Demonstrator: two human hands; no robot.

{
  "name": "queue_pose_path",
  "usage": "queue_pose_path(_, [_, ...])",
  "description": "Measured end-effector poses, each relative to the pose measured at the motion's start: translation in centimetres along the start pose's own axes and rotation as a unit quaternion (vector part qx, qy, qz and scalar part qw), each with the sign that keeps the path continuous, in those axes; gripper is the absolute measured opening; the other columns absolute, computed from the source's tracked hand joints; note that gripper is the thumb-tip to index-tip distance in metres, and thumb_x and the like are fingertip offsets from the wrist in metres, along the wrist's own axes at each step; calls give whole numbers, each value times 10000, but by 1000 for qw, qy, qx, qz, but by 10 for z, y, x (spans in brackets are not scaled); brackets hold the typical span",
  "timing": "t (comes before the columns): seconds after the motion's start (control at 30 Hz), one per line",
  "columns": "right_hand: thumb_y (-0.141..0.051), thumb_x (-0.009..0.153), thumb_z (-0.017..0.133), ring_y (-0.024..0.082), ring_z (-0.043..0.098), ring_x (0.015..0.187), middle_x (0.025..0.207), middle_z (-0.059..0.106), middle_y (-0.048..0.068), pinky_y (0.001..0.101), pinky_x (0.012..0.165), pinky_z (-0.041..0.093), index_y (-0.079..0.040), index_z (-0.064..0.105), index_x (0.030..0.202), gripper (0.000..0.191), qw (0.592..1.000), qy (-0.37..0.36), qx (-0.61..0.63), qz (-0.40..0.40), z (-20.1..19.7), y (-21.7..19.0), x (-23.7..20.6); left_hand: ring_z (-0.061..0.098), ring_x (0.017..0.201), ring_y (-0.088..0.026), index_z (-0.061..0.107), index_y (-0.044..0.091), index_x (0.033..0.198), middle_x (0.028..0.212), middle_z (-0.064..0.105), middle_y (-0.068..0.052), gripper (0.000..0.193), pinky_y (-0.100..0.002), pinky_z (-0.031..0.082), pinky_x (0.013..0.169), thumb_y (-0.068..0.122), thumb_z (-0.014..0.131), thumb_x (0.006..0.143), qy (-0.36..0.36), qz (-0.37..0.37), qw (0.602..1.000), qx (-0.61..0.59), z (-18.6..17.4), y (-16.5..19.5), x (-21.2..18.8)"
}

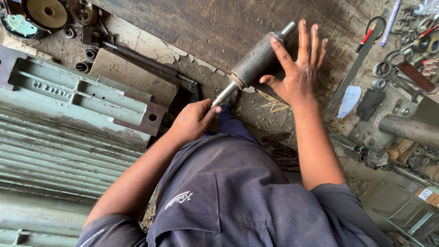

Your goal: The person carries a pump rotor assembly from the workbench, sits on the ground outside, and cleans its shaft, repeatedly dipping a hand into a green cup and rubbing the shaft and housing. The person then walks back inside and places the rotor on the workbench.

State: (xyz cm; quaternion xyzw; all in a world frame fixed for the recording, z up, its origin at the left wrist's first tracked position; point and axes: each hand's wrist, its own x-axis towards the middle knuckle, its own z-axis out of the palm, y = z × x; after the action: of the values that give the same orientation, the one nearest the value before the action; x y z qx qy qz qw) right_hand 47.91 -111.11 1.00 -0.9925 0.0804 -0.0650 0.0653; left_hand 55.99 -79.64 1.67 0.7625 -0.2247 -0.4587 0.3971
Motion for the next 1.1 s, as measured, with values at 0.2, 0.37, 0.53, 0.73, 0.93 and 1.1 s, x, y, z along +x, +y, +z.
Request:
queue_pose_path(0.2, [-966,820,278,494,179,1546,1674,238,223,739,1239,59,-436,503,1547,928,997,-1,30,-69,10,-53,-23,642,672,-350,617,24,900,702,616,-183,418,-478,487,627,427,577,1005,1,12,1000,4,-2,-3,2])
queue_pose_path(0.37, [-948,847,258,472,172,1558,1680,244,208,722,1258,55,-461,528,1506,862,998,40,9,-49,23,-31,-9,639,709,-377,637,19,924,727,621,-197,413,-488,484,645,417,572,1015,29,47,998,14,-7,-5,3])
queue_pose_path(0.53, [-936,875,272,478,176,1574,1697,257,225,724,1273,70,-425,537,1548,886,998,61,18,-11,21,-7,20,639,691,-385,633,13,928,718,616,-205,427,-494,478,645,426,568,1013,31,11,999,17,-11,-1,3])
queue_pose_path(0.73, [-966,831,308,477,199,1541,1665,268,203,727,1237,68,-427,542,1519,905,995,-15,48,-89,19,-57,-9,633,691,-392,635,8,904,714,617,-204,439,-496,474,647,430,574,1011,52,19,998,10,-13,0,3])
queue_pose_path(0.93, [-940,862,285,481,170,1569,1704,212,185,726,1274,80,-480,517,1554,863,998,51,-25,17,27,0,20,626,691,-398,634,12,913,715,612,-207,438,-498,469,639,435,580,1011,63,18,998,9,-13,-2,4])
queue_pose_path(1.1, [-925,866,263,475,151,1557,1688,194,194,722,1254,62,-446,472,1558,867,996,82,7,-33,43,-25,2,617,684,-400,632,11,911,709,603,-212,435,-490,470,635,431,583,1012,70,20,997,2,-14,-1,5])
